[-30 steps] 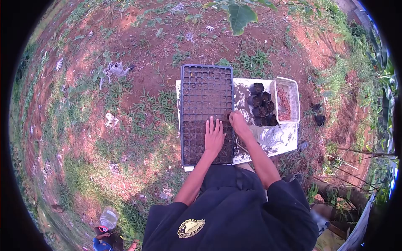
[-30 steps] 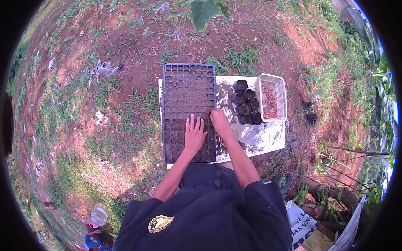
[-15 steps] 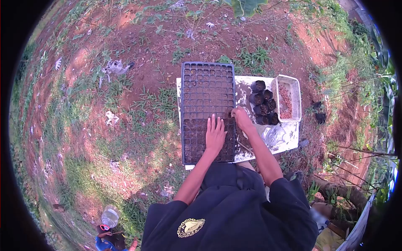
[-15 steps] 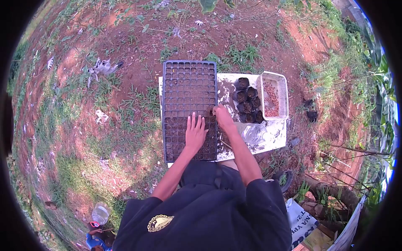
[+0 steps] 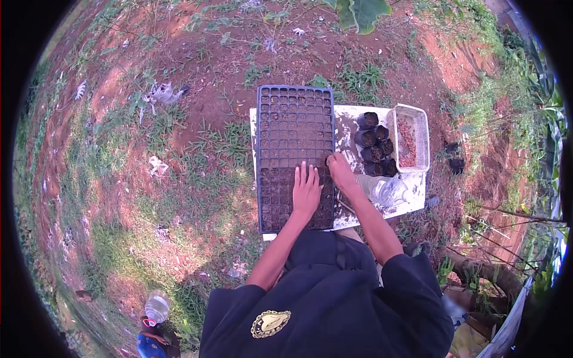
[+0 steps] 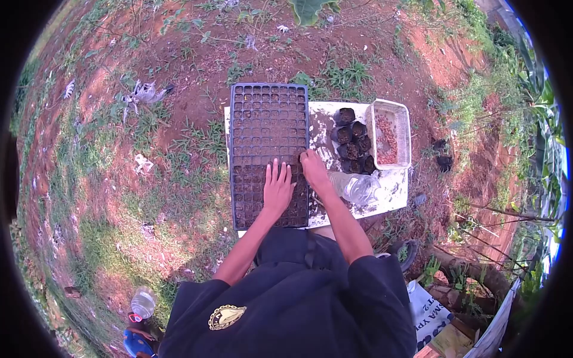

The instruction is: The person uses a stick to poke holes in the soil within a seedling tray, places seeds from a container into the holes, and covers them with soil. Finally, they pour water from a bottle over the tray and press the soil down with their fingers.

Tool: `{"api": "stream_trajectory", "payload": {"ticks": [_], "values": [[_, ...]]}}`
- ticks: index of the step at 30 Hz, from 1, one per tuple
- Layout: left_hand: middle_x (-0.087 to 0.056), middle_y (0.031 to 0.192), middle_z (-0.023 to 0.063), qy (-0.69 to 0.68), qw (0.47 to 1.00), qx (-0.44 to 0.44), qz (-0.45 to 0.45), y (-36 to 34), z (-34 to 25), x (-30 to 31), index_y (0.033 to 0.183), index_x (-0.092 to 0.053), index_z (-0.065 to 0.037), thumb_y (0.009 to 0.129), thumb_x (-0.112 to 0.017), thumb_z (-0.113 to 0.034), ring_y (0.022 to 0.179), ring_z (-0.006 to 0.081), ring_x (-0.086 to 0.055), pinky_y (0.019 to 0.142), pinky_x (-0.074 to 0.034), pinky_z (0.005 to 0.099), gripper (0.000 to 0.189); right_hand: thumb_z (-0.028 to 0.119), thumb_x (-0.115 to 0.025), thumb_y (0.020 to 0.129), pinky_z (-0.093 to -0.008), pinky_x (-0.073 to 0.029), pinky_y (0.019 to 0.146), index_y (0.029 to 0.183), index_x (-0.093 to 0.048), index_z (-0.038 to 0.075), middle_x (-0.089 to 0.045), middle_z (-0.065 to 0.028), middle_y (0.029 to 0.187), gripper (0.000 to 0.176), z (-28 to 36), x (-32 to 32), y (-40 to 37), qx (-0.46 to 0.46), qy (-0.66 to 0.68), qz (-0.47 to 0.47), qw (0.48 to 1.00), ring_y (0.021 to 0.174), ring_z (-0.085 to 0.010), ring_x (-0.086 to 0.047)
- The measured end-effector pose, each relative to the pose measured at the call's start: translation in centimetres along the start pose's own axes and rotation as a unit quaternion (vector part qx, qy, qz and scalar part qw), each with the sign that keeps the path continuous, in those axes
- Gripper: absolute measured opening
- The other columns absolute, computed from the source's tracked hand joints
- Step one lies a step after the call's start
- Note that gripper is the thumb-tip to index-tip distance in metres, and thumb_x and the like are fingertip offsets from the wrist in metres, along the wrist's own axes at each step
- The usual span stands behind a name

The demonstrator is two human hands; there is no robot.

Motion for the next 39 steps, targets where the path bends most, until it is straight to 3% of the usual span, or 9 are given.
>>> {"api": "stream_trajectory", "payload": {"ticks": [3, 5, 8, 11, 21, 23, 33, 35, 39], "values": [[-0.041, 0.143, 0.0195, 0.001, 1.000, 0.003, 0.003, 0.0, 0.1, 0.0, 0.137, -0.044, 0.003, 0.089, -0.060, -0.031, 0.142, 0.0401, -0.024, 0.118, -0.015, 0.0528, 0.061, 0.004, -0.055, 0.087, -0.0445, -0.048, 0.082, 0.089, -0.061, -0.002, -0.057, -0.0209, 0.094, 0.009, -0.5, -0.3, -0.1, -0.041, 0.007, -0.003, 0.999, 0.094, -0.0384, -0.058], [-0.041, 0.144, 0.0193, -0.006, 1.000, 0.003, 0.004, 0.0, 0.1, -0.1, 0.138, -0.044, 0.003, 0.089, -0.059, -0.031, 0.142, 0.0398, -0.024, 0.118, -0.015, 0.0528, 0.061, 0.004, -0.053, 0.087, -0.0480, -0.050, 0.078, 0.088, -0.062, -0.003, -0.058, -0.0214, 0.091, 0.012, -1.0, -0.6, -0.1, -0.062, 0.055, 0.007, 0.997, 0.087, -0.0400, -0.061], [-0.041, 0.144, 0.0189, -0.007, 1.000, 0.001, -0.001, -0.1, 0.2, 0.0, 0.138, -0.044, 0.003, 0.090, -0.059, -0.031, 0.142, 0.0401, -0.024, 0.118, -0.015, 0.0530, 0.061, 0.004, -0.058, 0.085, -0.0461, -0.051, 0.077, 0.086, -0.068, -0.001, -0.061, -0.0217, 0.089, 0.011, -1.9, -0.4, -0.4, -0.088, 0.098, -0.007, 0.991, 0.085, -0.0398, -0.063], [-0.042, 0.143, 0.0186, -0.006, 1.000, 0.000, 0.003, -0.1, 0.3, 0.0, 0.138, -0.043, 0.002, 0.090, -0.058, -0.031, 0.142, 0.0404, -0.024, 0.118, -0.015, 0.0532, 0.060, 0.003, -0.063, 0.081, -0.0434, -0.051, 0.078, 0.086, -0.072, 0.001, -0.065, -0.0220, 0.086, 0.011, -2.4, -0.2, -0.4, -0.071, 0.135, -0.026, 0.988, 0.086, -0.0391, -0.064], [-0.042, 0.143, 0.0181, -0.009, 1.000, -0.007, -0.002, -0.2, 0.3, 0.1, 0.139, -0.043, 0.002, 0.090, -0.059, -0.030, 0.141, 0.0407, -0.024, 0.118, -0.016, 0.0532, 0.061, 0.002, -0.066, 0.079, -0.0388, -0.053, 0.073, 0.091, -0.070, 0.000, -0.068, -0.0204, 0.081, 0.013, -2.6, 1.8, 0.3, -0.138, 0.192, -0.033, 0.971, 0.079, -0.0335, -0.068], [-0.042, 0.143, 0.0179, -0.009, 1.000, -0.007, -0.006, -0.2, 0.4, 0.2, 0.139, -0.043, 0.002, 0.089, -0.059, -0.030, 0.141, 0.0406, -0.024, 0.118, -0.016, 0.0531, 0.061, 0.002, -0.067, 0.081, -0.0334, -0.054, 0.067, 0.093, -0.067, 0.000, -0.071, -0.0151, 0.079, 0.012, -2.4, 1.8, 0.5, -0.125, 0.177, -0.010, 0.976, 0.073, -0.0251, -0.070], [-0.041, 0.144, 0.0175, -0.005, 1.000, -0.004, -0.001, -0.3, 0.3, 0.2, 0.139, -0.043, 0.001, 0.089, -0.059, -0.030, 0.141, 0.0405, -0.025, 0.118, -0.016, 0.0530, 0.061, 0.003, -0.067, 0.082, -0.0342, -0.054, 0.066, 0.095, -0.061, -0.001, -0.070, -0.0156, 0.078, 0.015, -2.1, 0.6, 0.1, -0.095, 0.194, 0.008, 0.976, 0.074, -0.0268, -0.071], [-0.041, 0.144, 0.0178, -0.008, 1.000, -0.002, 0.001, -0.3, 0.3, 0.2, 0.139, -0.042, 0.002, 0.089, -0.059, -0.030, 0.141, 0.0404, -0.025, 0.118, -0.016, 0.0527, 0.061, 0.000, -0.064, 0.080, -0.0395, -0.052, 0.065, 0.090, -0.060, -0.001, -0.066, -0.0184, 0.072, 0.011, -1.8, 0.8, 0.1, -0.084, 0.202, -0.012, 0.976, 0.070, -0.0344, -0.067], [-0.040, 0.145, 0.0183, -0.010, 1.000, -0.001, 0.002, -0.2, 0.1, 0.1, 0.139, -0.042, 0.002, 0.089, -0.060, -0.030, 0.141, 0.0403, -0.025, 0.118, -0.016, 0.0527, 0.062, 0.000, -0.062, 0.080, -0.0436, -0.052, 0.066, 0.091, -0.059, 0.000, -0.065, -0.0198, 0.073, 0.011, -1.9, 0.3, 0.2, -0.075, 0.175, -0.003, 0.982, 0.073, -0.0381, -0.065]]}}
Point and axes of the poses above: each hand's wrist, its own y-axis towards the middle knuckle, its own x-axis out of the back of the hand, z = x × y, the point moved 6 cm from there along y, towards the middle knuckle
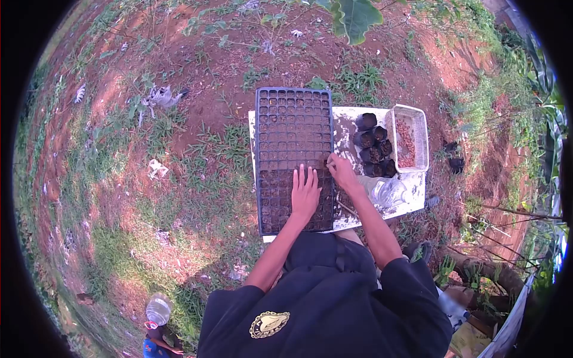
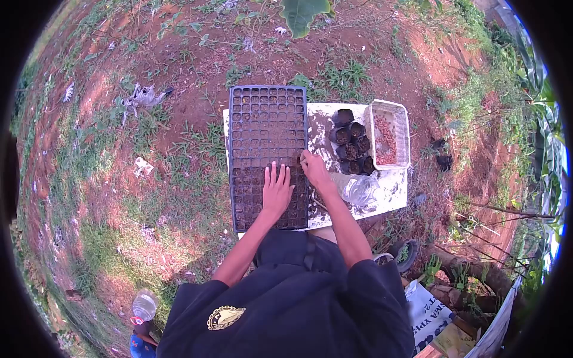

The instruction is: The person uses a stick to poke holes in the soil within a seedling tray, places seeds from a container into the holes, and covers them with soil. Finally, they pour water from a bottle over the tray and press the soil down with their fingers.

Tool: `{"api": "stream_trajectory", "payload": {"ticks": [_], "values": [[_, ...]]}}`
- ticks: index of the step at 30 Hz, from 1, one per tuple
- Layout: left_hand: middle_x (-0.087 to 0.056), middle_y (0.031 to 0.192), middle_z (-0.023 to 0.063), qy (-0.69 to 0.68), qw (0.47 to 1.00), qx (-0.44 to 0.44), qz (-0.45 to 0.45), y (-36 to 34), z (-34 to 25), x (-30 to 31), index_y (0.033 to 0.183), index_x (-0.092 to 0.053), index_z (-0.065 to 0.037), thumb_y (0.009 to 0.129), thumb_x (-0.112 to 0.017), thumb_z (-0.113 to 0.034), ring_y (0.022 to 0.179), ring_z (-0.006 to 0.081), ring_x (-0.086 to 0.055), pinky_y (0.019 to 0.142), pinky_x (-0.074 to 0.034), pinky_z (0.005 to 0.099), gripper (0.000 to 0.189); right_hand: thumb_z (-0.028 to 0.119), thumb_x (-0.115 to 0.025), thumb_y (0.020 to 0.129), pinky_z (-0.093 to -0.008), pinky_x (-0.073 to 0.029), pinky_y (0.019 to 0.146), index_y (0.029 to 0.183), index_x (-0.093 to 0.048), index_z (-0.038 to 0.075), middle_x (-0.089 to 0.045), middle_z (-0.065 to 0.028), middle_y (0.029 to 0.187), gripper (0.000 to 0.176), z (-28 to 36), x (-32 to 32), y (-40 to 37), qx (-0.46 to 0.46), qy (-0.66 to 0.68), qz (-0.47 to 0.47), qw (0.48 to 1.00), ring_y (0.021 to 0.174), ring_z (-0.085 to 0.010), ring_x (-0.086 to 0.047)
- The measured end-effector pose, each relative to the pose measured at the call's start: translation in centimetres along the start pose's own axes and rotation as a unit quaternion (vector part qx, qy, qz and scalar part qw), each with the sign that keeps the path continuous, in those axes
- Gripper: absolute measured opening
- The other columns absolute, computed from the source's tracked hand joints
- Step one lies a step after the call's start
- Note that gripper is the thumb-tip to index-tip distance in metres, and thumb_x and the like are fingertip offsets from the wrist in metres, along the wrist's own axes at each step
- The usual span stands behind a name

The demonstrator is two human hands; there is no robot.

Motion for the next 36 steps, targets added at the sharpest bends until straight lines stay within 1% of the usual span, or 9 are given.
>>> {"api": "stream_trajectory", "payload": {"ticks": [2, 5, 8, 17, 21, 28, 30, 33, 36], "values": [[-0.040, 0.145, 0.0188, 0.005, 1.000, 0.004, 0.007, 0.0, -0.1, -0.1, 0.139, -0.042, 0.003, 0.088, -0.060, -0.030, 0.142, 0.0399, -0.025, 0.118, -0.016, 0.0526, 0.063, 0.000, -0.061, 0.081, -0.0471, -0.050, 0.068, 0.092, -0.057, 0.000, -0.063, -0.0220, 0.073, 0.011, -0.2, -0.4, 0.1, 0.000, -0.028, 0.018, 0.999, 0.076, -0.0412, -0.063], [-0.040, 0.144, 0.0190, 0.011, 1.000, 0.007, 0.007, 0.2, -0.2, -0.1, 0.138, -0.041, 0.004, 0.088, -0.062, -0.031, 0.142, 0.0390, -0.024, 0.119, -0.015, 0.0514, 0.065, 0.001, -0.063, 0.082, -0.0421, -0.051, 0.063, 0.091, -0.057, 0.000, -0.065, -0.0210, 0.076, 0.011, 0.2, -0.4, -0.2, 0.020, -0.048, 0.007, 0.999, 0.071, -0.0372, -0.065], [-0.040, 0.144, 0.0196, 0.020, 1.000, 0.008, 0.009, 0.2, -0.3, -0.2, 0.138, -0.041, 0.004, 0.087, -0.062, -0.031, 0.142, 0.0390, -0.024, 0.119, -0.015, 0.0513, 0.065, 0.003, -0.062, 0.083, -0.0441, -0.050, 0.065, 0.093, -0.056, 0.000, -0.064, -0.0224, 0.078, 0.012, 0.4, -0.6, -0.6, 0.015, -0.077, -0.002, 0.997, 0.073, -0.0386, -0.065], [-0.041, 0.143, 0.0209, 0.022, 0.999, 0.026, 0.011, 0.4, -0.8, -0.2, 0.137, -0.042, 0.005, 0.086, -0.063, -0.032, 0.142, 0.0401, -0.024, 0.118, -0.016, 0.0530, 0.066, 0.006, -0.059, 0.086, -0.0475, -0.050, 0.066, 0.093, -0.055, 0.000, -0.063, -0.0230, 0.079, 0.010, 0.5, -0.8, -1.6, 0.011, -0.048, -0.035, 0.998, 0.075, -0.0420, -0.063], [-0.042, 0.142, 0.0211, 0.033, 0.999, 0.029, 0.008, 0.4, -1.1, -0.2, 0.136, -0.043, 0.004, 0.086, -0.063, -0.034, 0.141, 0.0402, -0.026, 0.117, -0.016, 0.0534, 0.066, 0.012, -0.055, 0.090, -0.0540, -0.050, 0.070, 0.098, -0.054, 0.001, -0.060, -0.0270, 0.082, 0.014, 0.4, -1.3, -1.5, -0.017, -0.073, -0.020, 0.997, 0.076, -0.0462, -0.061], [-0.042, 0.144, 0.0196, 0.080, 0.996, 0.026, 0.035, 0.5, -1.1, -0.4, 0.138, -0.043, 0.002, 0.087, -0.061, -0.040, 0.141, 0.0401, -0.026, 0.117, -0.016, 0.0537, 0.069, 0.008, -0.055, 0.089, -0.0504, -0.051, 0.071, 0.098, -0.053, 0.000, -0.063, -0.0260, 0.080, 0.012, -0.4, -1.0, -1.5, -0.050, -0.062, -0.046, 0.996, 0.081, -0.0439, -0.065], [-0.042, 0.144, 0.0193, 0.083, 0.996, 0.024, 0.037, 0.6, -1.0, -0.5, 0.138, -0.043, 0.002, 0.087, -0.061, -0.040, 0.141, 0.0400, -0.026, 0.117, -0.016, 0.0537, 0.069, 0.006, -0.053, 0.090, -0.0472, -0.052, 0.074, 0.101, -0.051, 0.001, -0.066, -0.0248, 0.085, 0.013, -1.7, -1.0, -1.2, -0.059, 0.081, -0.053, 0.994, 0.090, -0.0403, -0.068], [-0.042, 0.144, 0.0190, 0.085, 0.995, 0.023, 0.037, 0.6, -0.9, -0.4, 0.139, -0.043, 0.001, 0.088, -0.061, -0.040, 0.141, 0.0399, -0.026, 0.117, -0.016, 0.0535, 0.068, 0.004, -0.051, 0.090, -0.0445, -0.052, 0.075, 0.102, -0.050, 0.000, -0.068, -0.0230, 0.088, 0.012, -2.0, -0.1, -1.8, -0.099, 0.146, -0.089, 0.980, 0.098, -0.0364, -0.068], [-0.042, 0.144, 0.0189, 0.080, 0.996, 0.025, 0.038, 0.5, -0.9, -0.4, 0.139, -0.044, 0.001, 0.088, -0.061, -0.040, 0.141, 0.0400, -0.026, 0.117, -0.017, 0.0536, 0.068, 0.003, -0.051, 0.090, -0.0463, -0.051, 0.075, 0.101, -0.050, 0.000, -0.067, -0.0236, 0.087, 0.012, -1.3, 0.5, -2.1, -0.098, 0.179, -0.112, 0.973, 0.095, -0.0389, -0.067]]}}
Point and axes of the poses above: each hand's wrist, its own y-axis towards the middle knuckle, its own x-axis out of the back of the hand, z = x × y, the point moved 6 cm from there along y, towards the middle knuckle
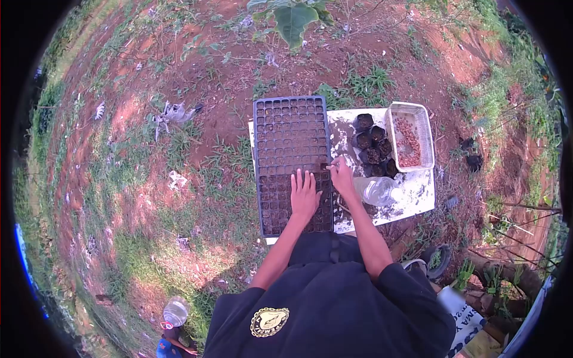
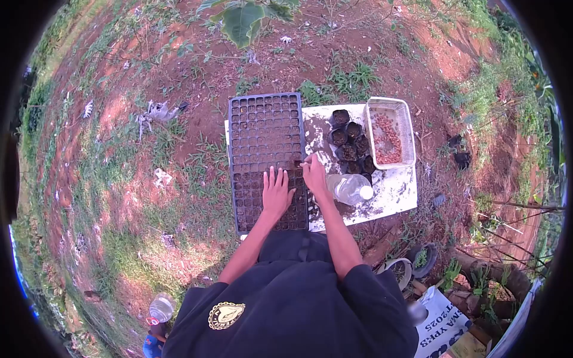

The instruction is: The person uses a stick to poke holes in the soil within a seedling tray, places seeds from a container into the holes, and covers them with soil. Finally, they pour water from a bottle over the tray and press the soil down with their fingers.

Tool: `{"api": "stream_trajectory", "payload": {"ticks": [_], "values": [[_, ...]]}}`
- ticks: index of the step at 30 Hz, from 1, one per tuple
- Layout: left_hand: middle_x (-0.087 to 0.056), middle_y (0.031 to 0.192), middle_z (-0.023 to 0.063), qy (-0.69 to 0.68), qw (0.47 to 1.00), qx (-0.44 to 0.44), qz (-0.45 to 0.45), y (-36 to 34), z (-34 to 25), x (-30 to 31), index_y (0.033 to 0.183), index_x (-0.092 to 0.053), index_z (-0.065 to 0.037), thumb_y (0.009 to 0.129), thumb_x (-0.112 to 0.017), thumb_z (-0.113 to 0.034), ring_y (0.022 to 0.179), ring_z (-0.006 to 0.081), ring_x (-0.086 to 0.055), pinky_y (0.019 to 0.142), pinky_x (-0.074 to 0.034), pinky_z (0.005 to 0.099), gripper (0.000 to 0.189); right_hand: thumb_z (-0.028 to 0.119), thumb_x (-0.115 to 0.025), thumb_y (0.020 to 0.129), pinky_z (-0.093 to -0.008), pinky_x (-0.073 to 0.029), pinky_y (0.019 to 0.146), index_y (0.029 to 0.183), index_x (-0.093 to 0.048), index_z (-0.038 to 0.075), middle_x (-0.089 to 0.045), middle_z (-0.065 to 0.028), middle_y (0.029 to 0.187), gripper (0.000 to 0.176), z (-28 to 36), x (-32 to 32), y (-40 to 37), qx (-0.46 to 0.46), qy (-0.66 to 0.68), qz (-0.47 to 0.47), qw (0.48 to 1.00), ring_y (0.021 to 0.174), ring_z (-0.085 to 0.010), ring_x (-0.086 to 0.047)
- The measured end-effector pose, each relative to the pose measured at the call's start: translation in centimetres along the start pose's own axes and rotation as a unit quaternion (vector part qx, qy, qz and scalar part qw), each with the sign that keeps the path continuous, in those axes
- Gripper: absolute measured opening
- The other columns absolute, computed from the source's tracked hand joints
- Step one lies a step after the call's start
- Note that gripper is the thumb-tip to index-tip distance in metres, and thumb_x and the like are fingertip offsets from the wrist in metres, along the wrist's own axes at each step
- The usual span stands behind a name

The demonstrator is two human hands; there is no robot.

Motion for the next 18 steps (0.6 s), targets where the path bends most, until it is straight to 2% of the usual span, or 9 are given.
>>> {"api": "stream_trajectory", "payload": {"ticks": [4, 6, 9, 13, 18], "values": [[-0.042, 0.144, 0.0186, 0.002, 1.000, 0.001, -0.007, 0.0, 0.0, 0.0, 0.138, -0.044, 0.001, 0.087, -0.061, -0.040, 0.141, 0.0401, -0.027, 0.116, -0.017, 0.0537, 0.068, 0.003, -0.052, 0.089, -0.0502, -0.049, 0.076, 0.102, -0.050, 0.000, -0.065, -0.0252, 0.088, 0.013, 1.6, 0.0, -0.2, 0.048, -0.094, 0.025, 0.994, 0.091, -0.0431, -0.064], [-0.042, 0.144, 0.0186, -0.003, 1.000, 0.002, -0.006, 0.0, 0.1, 0.0, 0.138, -0.044, 0.001, 0.087, -0.061, -0.040, 0.141, 0.0401, -0.027, 0.116, -0.017, 0.0538, 0.068, 0.006, -0.056, 0.088, -0.0541, -0.047, 0.072, 0.101, -0.047, -0.001, -0.060, -0.0297, 0.081, 0.017, 1.9, -0.6, -0.1, 0.079, -0.157, 0.046, 0.983, 0.080, -0.0490, -0.059], [-0.043, 0.144, 0.0188, -0.012, 1.000, 0.001, -0.012, -0.1, 0.2, 0.0, 0.138, -0.044, 0.001, 0.087, -0.062, -0.040, 0.140, 0.0403, -0.027, 0.116, -0.017, 0.0542, 0.068, 0.007, -0.056, 0.087, -0.0564, -0.045, 0.073, 0.101, -0.048, -0.001, -0.057, -0.0303, 0.077, 0.018, 2.9, -0.6, -0.2, 0.082, -0.198, 0.044, 0.976, 0.079, -0.0494, -0.056], [-0.042, 0.144, 0.0194, -0.017, 1.000, 0.000, -0.015, 0.0, 0.1, 0.0, 0.138, -0.044, 0.002, 0.086, -0.062, -0.039, 0.140, 0.0402, -0.028, 0.116, -0.018, 0.0544, 0.068, 0.008, -0.055, 0.086, -0.0554, -0.045, 0.073, 0.101, -0.048, -0.001, -0.057, -0.0298, 0.077, 0.018, 3.2, -1.0, -0.4, 0.110, -0.251, 0.041, 0.961, 0.079, -0.0474, -0.056], [-0.042, 0.143, 0.0202, -0.048, 0.999, 0.005, -0.021, -0.1, 0.1, -0.1, 0.138, -0.042, 0.003, 0.084, -0.066, -0.035, 0.141, 0.0411, -0.026, 0.117, -0.015, 0.0536, 0.071, 0.010, -0.055, 0.086, -0.0554, -0.044, 0.075, 0.104, -0.050, 0.002, -0.055, -0.0297, 0.084, 0.021, 2.7, -1.7, -1.3, 0.110, -0.281, 0.047, 0.952, 0.082, -0.0469, -0.055]]}}
Point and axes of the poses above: each hand's wrist, its own y-axis towards the middle knuckle, its own x-axis out of the back of the hand, z = x × y, the point moved 6 cm from there along y, towards the middle knuckle
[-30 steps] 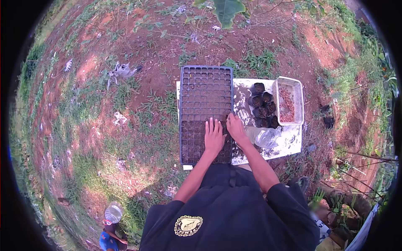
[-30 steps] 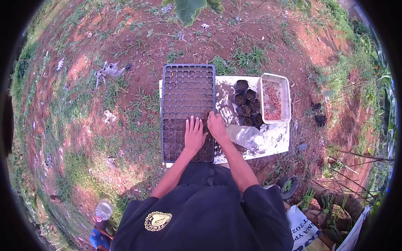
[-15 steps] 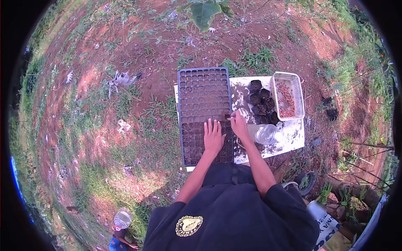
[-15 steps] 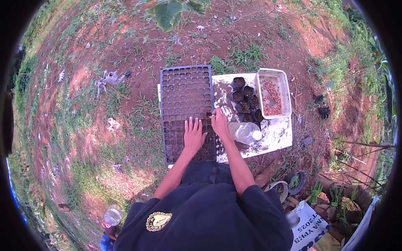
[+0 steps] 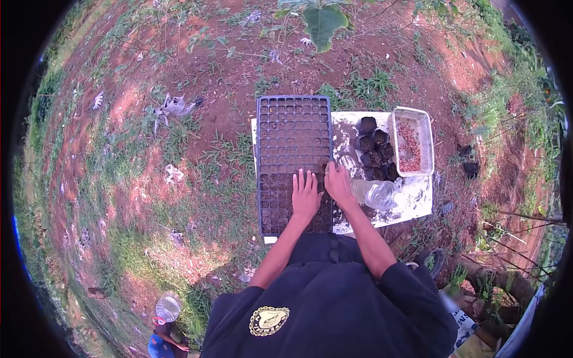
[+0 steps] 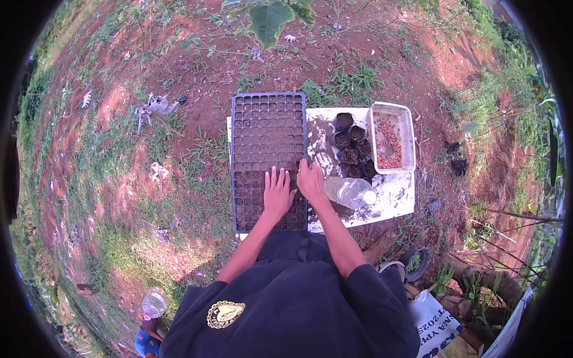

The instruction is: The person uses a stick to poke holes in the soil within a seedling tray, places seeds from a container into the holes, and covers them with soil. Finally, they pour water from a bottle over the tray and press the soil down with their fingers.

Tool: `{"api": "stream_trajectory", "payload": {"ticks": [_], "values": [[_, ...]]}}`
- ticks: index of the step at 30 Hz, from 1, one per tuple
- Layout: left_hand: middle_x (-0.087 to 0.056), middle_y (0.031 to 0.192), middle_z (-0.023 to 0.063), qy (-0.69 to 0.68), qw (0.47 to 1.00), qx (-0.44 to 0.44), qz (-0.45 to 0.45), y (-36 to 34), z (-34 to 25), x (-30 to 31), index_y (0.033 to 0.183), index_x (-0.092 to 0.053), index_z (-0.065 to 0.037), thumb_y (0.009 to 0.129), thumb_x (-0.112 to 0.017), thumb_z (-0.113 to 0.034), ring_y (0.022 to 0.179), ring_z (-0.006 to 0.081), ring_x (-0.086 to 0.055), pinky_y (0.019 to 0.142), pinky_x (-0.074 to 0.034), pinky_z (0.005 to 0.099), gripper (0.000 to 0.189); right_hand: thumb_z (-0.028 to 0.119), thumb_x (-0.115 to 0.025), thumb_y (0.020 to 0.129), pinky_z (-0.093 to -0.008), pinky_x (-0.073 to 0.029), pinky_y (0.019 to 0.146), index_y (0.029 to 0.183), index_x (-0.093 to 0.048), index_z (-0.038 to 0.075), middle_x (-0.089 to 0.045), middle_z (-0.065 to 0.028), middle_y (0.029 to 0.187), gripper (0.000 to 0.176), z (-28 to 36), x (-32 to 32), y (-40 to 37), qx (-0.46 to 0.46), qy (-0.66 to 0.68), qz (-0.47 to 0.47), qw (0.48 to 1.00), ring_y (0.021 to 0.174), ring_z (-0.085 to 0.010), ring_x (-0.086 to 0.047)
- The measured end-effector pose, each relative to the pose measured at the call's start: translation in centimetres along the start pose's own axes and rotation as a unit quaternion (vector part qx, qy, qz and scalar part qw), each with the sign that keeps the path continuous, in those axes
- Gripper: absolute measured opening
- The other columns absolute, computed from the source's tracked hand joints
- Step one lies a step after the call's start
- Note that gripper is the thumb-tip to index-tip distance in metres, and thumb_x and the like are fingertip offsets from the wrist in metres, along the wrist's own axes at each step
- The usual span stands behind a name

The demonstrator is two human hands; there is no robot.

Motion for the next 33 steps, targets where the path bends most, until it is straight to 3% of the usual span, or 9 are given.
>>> {"api": "stream_trajectory", "payload": {"ticks": [16, 19, 21, 23, 25, 27, 29, 30, 33], "values": [[-0.042, 0.143, 0.0203, 0.000, 1.000, -0.004, 0.012, 0.1, -0.1, 0.2, 0.137, -0.043, 0.003, 0.083, -0.067, -0.033, 0.141, 0.0412, -0.026, 0.118, -0.014, 0.0538, 0.069, 0.014, -0.054, 0.087, -0.0550, -0.042, 0.079, 0.102, -0.050, 0.004, -0.062, -0.0216, 0.088, 0.019, -1.5, -1.4, 0.5, -0.028, 0.023, -0.001, 0.999, 0.088, -0.0423, -0.057], [-0.043, 0.141, 0.0201, 0.000, 1.000, -0.011, 0.012, 0.5, 0.2, 0.3, 0.135, -0.045, 0.003, 0.083, -0.067, -0.032, 0.141, 0.0414, -0.026, 0.118, -0.014, 0.0537, 0.066, 0.012, -0.053, 0.087, -0.0534, -0.043, 0.079, 0.101, -0.050, 0.003, -0.064, -0.0188, 0.089, 0.017, -2.6, -0.8, 0.8, -0.061, 0.082, 0.010, 0.995, 0.089, -0.0423, -0.059], [-0.044, 0.141, 0.0202, 0.002, 1.000, -0.014, 0.014, 0.7, 0.5, 0.4, 0.134, -0.047, 0.003, 0.083, -0.067, -0.031, 0.140, 0.0416, -0.026, 0.118, -0.014, 0.0535, 0.064, 0.010, -0.050, 0.088, -0.0512, -0.042, 0.083, 0.096, -0.050, 0.002, -0.064, -0.0185, 0.090, 0.011, -3.2, -0.1, 0.4, -0.126, 0.236, -0.020, 0.963, 0.088, -0.0426, -0.057], [-0.046, 0.139, 0.0204, -0.028, 0.999, -0.006, 0.022, 1.2, 0.9, 0.3, 0.131, -0.050, 0.002, 0.084, -0.066, -0.030, 0.140, 0.0423, -0.026, 0.118, -0.015, 0.0533, 0.059, 0.009, -0.050, 0.089, -0.0500, -0.042, 0.083, 0.098, -0.051, 0.001, -0.063, -0.0199, 0.091, 0.012, -3.2, 0.6, -0.7, -0.149, 0.255, -0.064, 0.953, 0.090, -0.0425, -0.056], [-0.044, 0.141, 0.0204, -0.034, 0.999, -0.011, 0.018, 1.5, 1.3, 0.2, 0.132, -0.050, 0.001, 0.086, -0.064, -0.029, 0.140, 0.0425, -0.026, 0.117, -0.015, 0.0531, 0.057, 0.009, -0.050, 0.089, -0.0498, -0.042, 0.082, 0.103, -0.052, 0.001, -0.062, -0.0215, 0.094, 0.016, -2.9, 1.8, -1.8, -0.135, 0.208, -0.131, 0.960, 0.093, -0.0418, -0.055], [-0.041, 0.144, 0.0204, -0.038, 0.999, -0.016, 0.013, 2.0, 1.3, 0.4, 0.133, -0.050, 0.000, 0.087, -0.063, -0.029, 0.141, 0.0428, -0.025, 0.117, -0.015, 0.0530, 0.056, 0.008, -0.050, 0.089, -0.0491, -0.042, 0.084, 0.112, -0.053, 0.002, -0.062, -0.0230, 0.100, 0.024, -2.5, 1.8, -2.9, -0.137, 0.175, -0.115, 0.968, 0.096, -0.0403, -0.053], [-0.030, 0.152, 0.0195, -0.031, 0.998, -0.029, -0.055, 2.2, 1.3, 1.3, 0.139, -0.046, -0.004, 0.090, -0.060, -0.031, 0.142, 0.0424, -0.021, 0.117, -0.016, 0.0534, 0.058, 0.007, -0.052, 0.089, -0.0457, -0.038, 0.095, 0.119, -0.054, 0.005, -0.058, -0.0230, 0.120, 0.030, -1.4, 1.0, -3.7, -0.081, 0.144, -0.050, 0.985, 0.106, -0.0382, -0.049], [-0.030, 0.152, 0.0195, -0.029, 0.998, -0.031, -0.054, 2.3, 1.4, 1.4, 0.139, -0.046, -0.004, 0.090, -0.060, -0.031, 0.142, 0.0424, -0.021, 0.117, -0.016, 0.0534, 0.058, 0.006, -0.053, 0.088, -0.0467, -0.036, 0.098, 0.124, -0.053, 0.005, -0.051, -0.0267, 0.130, 0.035, -0.8, 0.7, -4.0, -0.042, 0.125, -0.081, 0.988, 0.111, -0.0404, -0.047], [-0.019, 0.158, 0.0174, -0.006, 0.999, -0.028, -0.041, 2.4, 1.8, 0.6, 0.144, -0.042, -0.007, 0.092, -0.055, -0.038, 0.144, 0.0410, -0.017, 0.116, -0.015, 0.0538, 0.062, 0.006, -0.053, 0.087, -0.0487, -0.035, 0.102, 0.124, -0.051, 0.002, -0.039, -0.0332, 0.139, 0.037, 0.0, 0.4, -4.9, -0.015, 0.092, -0.080, 0.992, 0.111, -0.0429, -0.047]]}}
Point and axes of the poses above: each hand's wrist, its own y-axis towards the middle knuckle, its own x-axis out of the back of the hand, z = x × y, the point moved 6 cm from there along y, towards the middle knuckle
